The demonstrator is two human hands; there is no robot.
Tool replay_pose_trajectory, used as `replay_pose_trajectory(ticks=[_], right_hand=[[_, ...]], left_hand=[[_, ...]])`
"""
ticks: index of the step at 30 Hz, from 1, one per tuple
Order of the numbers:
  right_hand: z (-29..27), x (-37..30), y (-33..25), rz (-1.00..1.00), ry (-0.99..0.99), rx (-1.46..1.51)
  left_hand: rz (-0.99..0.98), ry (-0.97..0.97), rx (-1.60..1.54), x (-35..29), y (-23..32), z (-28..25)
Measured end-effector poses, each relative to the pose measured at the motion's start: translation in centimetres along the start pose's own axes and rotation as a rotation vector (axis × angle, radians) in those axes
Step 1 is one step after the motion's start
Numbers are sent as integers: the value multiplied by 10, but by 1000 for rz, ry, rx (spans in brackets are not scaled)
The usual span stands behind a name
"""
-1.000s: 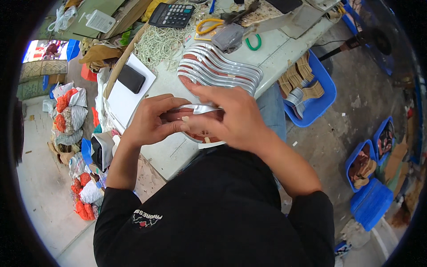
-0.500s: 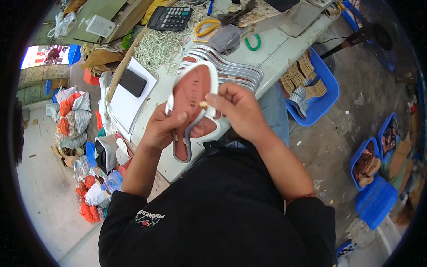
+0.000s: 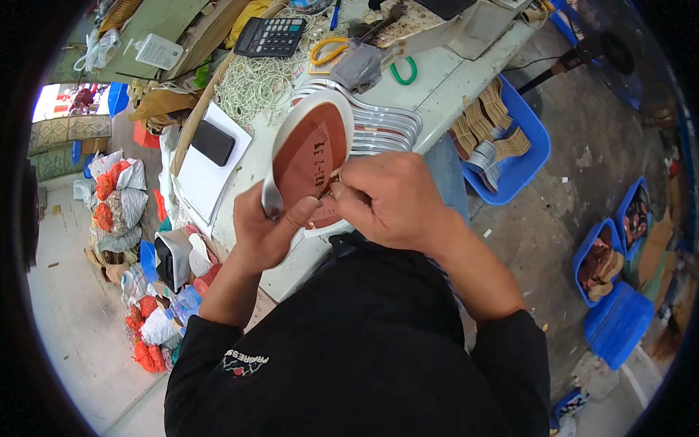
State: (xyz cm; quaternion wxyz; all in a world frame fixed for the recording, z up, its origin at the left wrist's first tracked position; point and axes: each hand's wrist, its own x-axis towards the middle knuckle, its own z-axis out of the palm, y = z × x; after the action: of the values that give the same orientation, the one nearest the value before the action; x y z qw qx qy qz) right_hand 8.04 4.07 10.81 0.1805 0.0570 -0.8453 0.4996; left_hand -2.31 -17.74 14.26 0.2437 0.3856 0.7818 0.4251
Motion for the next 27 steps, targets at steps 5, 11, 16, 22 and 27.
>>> replay_pose_trajectory(ticks=[5,11,16,22,27], right_hand=[[6,3,-14,129,-100,41],[29,-13,9,487,199,844],[37,-20,36,584,83,961],[-9,-9,56,645,-29,985],[0,9,59,594,282,1026]], left_hand=[[96,140,-52,10,-16,14],[-326,52,-978,15,-19,11],[-386,-179,-943,25,-28,0],[-313,-357,-353,68,-41,-39],[23,-123,-299,129,-57,-40]])
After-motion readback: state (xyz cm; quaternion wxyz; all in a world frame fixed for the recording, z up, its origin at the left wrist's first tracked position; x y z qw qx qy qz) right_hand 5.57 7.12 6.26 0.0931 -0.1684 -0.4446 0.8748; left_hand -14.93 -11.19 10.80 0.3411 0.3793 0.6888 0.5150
